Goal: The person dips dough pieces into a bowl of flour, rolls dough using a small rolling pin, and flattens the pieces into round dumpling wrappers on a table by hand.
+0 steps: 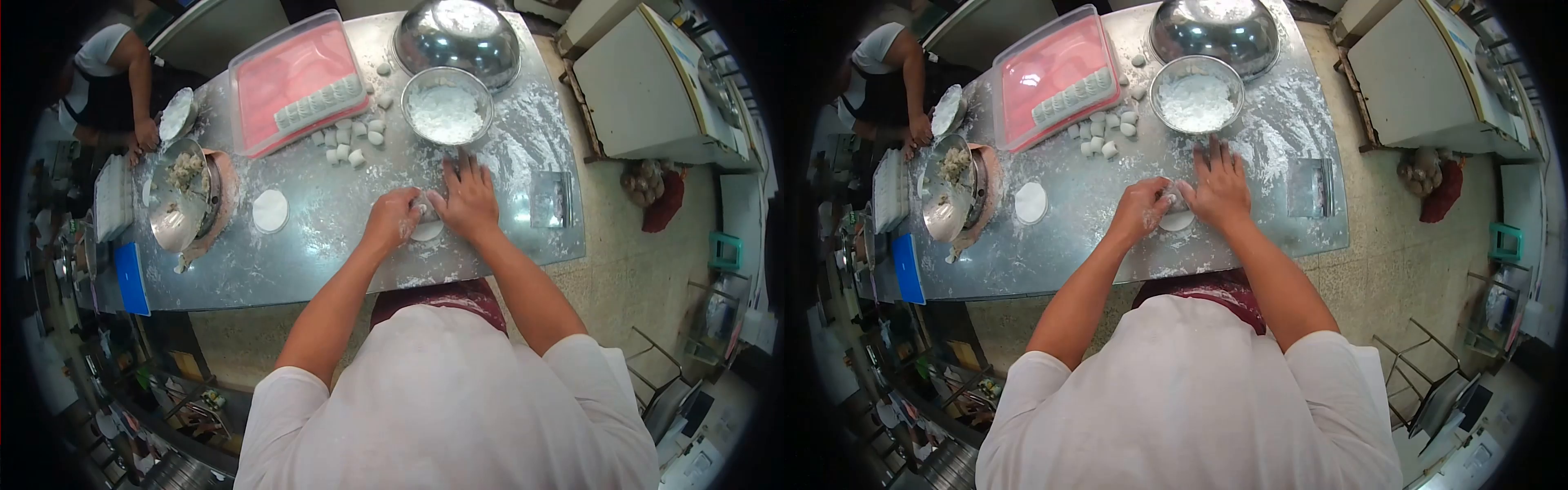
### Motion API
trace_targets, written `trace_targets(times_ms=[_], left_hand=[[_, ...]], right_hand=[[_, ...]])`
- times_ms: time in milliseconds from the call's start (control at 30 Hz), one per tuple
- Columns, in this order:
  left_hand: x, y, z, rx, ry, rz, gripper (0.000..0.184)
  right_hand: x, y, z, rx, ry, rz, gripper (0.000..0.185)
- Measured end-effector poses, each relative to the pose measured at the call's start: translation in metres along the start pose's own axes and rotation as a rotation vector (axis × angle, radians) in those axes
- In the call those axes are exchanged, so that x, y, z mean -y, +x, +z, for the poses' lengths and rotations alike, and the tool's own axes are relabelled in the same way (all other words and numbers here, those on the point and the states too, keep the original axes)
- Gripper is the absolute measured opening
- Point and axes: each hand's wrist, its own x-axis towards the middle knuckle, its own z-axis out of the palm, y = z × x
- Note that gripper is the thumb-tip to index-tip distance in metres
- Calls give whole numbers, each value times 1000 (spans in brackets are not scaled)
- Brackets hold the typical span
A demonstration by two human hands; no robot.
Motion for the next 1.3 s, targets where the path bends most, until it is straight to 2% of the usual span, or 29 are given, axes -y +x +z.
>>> trace_targets(times_ms=[67, 100, 167, 200, 267, 300, 400, 433, 500, 533, 600, 633, 700, 833, 900, 933, 967, 1033, 1067, 1133, 1167, 1233, 1267, 1300], left_hand=[[14, 2, 9, 39, 128, 107, 27], [7, -2, 4, 25, 126, 95, 27], [-12, -14, -9, 146, -151, -297, 27], [-2, -20, -4, 150, -148, -301, 27], [26, -36, 16, 190, -502, -447, 29], [19, -32, 14, 215, -501, -449, 29], [-23, -12, -13, 131, -71, -175, 32], [-19, -9, -10, 124, -66, -167, 32], [-2, -2, -1, 77, 76, 114, 32], [-4, -3, -3, 57, 73, 107, 32], [-10, -15, -7, 111, 12, -106, 30], [-1, -22, -2, 103, 13, -116, 30], [25, -40, 18, 164, -570, -580, 28], [-3, -25, -5, 229, -340, -445, 25], [-19, -9, -12, 168, -93, -248, 25], [-13, -6, -8, 164, -56, -137, 25], [-7, -6, -4, 148, -58, -134, 25], [1, -10, 3, 71, 100, 89, 24], [-4, -15, 0, 59, 97, 78, 24], [-17, -24, -7, 163, -202, -355, 21], [-9, -27, -4, 179, -200, -359, 21], [11, -32, 7, 183, -428, -414, 18], [3, -33, 6, 210, -424, -422, 18], [-12, -24, -1, 161, -291, -309, 19]], right_hand=[[-6, -34, 7, 26, 17, -37, 72], [-8, -64, -2, 31, 17, -55, 72], [-12, -105, -13, 97, 138, -89, 69], [-12, -100, -11, 100, 143, -85, 69], [-14, -88, -10, 101, 144, -98, 68], [-12, -66, -6, 85, 98, -76, 69], [-2, -7, 6, 25, 21, -11, 70], [0, 3, 5, -19, -13, 13, 71], [-1, -16, 0, -45, 7, -15, 71], [-5, -42, 4, -14, 52, -36, 70], [-10, -87, -4, 33, 101, -70, 69], [-13, -106, -12, 83, 98, -86, 69], [-9, -113, -14, 141, 104, -65, 70], [-2, -32, 1, 32, 76, -72, 68], [1, -5, 3, -17, -3, 0, 70], [1, -7, 1, -18, 17, 2, 69], [-2, -20, 2, -25, 12, -13, 69], [-10, -65, 5, 30, 66, -105, 68], [-12, -88, -2, 35, 66, -121, 68], [-13, -120, -14, 148, 100, -106, 69], [-14, -117, -10, 155, 105, -92, 69], [-13, -80, -8, 132, 137, -111, 70], [-9, -60, -5, 142, 144, -86, 70], [-5, -29, 0, 80, 95, -54, 70]])
